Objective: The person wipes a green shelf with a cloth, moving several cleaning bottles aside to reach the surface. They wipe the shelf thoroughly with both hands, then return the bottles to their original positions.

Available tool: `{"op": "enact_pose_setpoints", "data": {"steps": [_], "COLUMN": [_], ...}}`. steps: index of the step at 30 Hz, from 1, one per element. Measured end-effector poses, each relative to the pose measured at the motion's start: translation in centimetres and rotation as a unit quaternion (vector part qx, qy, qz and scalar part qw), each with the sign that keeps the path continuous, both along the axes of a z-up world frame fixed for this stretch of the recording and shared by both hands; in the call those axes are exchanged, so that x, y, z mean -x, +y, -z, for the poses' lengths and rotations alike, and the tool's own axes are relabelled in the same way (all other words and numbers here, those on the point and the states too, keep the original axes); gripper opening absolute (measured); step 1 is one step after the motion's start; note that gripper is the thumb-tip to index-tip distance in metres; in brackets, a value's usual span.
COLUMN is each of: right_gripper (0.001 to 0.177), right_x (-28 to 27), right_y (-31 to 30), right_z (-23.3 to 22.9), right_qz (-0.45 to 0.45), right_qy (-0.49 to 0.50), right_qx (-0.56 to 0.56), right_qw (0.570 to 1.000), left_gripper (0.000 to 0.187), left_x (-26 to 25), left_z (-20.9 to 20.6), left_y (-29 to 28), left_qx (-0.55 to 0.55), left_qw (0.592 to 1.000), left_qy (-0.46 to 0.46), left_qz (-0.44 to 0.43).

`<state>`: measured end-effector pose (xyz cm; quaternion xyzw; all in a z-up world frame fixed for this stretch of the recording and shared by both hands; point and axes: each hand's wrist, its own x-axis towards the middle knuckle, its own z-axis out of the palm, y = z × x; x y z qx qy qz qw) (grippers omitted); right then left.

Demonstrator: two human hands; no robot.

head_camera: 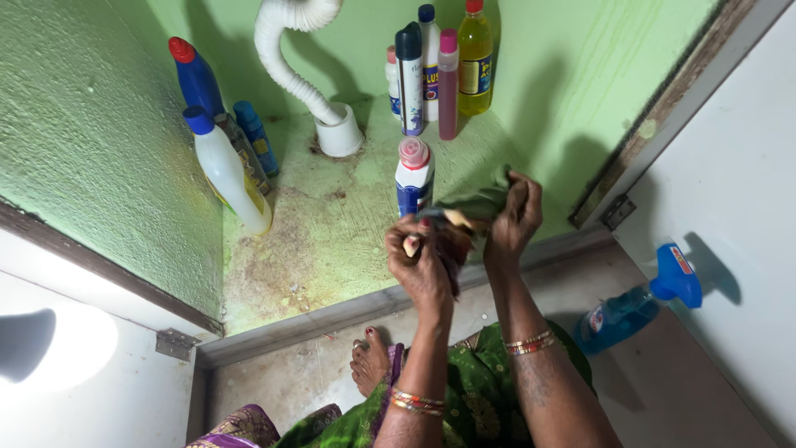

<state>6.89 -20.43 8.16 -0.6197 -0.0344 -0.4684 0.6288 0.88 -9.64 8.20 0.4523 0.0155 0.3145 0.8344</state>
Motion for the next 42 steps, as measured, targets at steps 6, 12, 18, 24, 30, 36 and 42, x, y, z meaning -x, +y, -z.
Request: {"op": "enact_pose_setpoints", "data": {"steps": [6, 12, 18, 24, 30, 36, 42], "right_gripper": [0.026, 0.052, 0.054, 0.078, 0.091, 0.081, 0.075], "right_x": [-5.8, -9.6, -9.1, -9.2, -8.9, -9.5, -7.3], "right_y": [3.5, 4.8, 4.4, 3.9, 4.8, 6.4, 7.2], "right_z": [-6.7, -8.2, -4.1, 0.8, 6.6, 7.8, 9.9], "right_qz": [-0.070, -0.415, -0.410, -0.277, -0.033, -0.050, -0.289], "right_qy": [-0.096, 0.129, -0.055, -0.049, 0.013, 0.097, 0.128], "right_qx": [0.014, 0.175, 0.221, 0.255, 0.346, 0.169, -0.142], "right_qw": [0.993, 0.883, 0.883, 0.925, 0.938, 0.980, 0.938], "left_gripper": [0.039, 0.051, 0.059, 0.058, 0.054, 0.044, 0.046], "left_x": [-2.3, -4.7, -6.3, -7.0, -7.8, -9.3, -10.7], "left_z": [-4.4, -5.3, -5.3, -4.2, -3.1, -2.0, 1.7], "left_y": [-2.2, -1.9, -3.1, -2.8, -1.9, 1.8, 3.6], "left_qx": [0.053, -0.120, -0.165, -0.162, -0.166, -0.118, -0.071], "left_qw": [0.990, 0.965, 0.952, 0.953, 0.959, 0.991, 0.996], "left_qy": [-0.040, 0.012, 0.047, 0.079, 0.067, 0.009, -0.035], "left_qz": [-0.127, -0.234, -0.255, -0.243, -0.221, -0.067, 0.038]}}
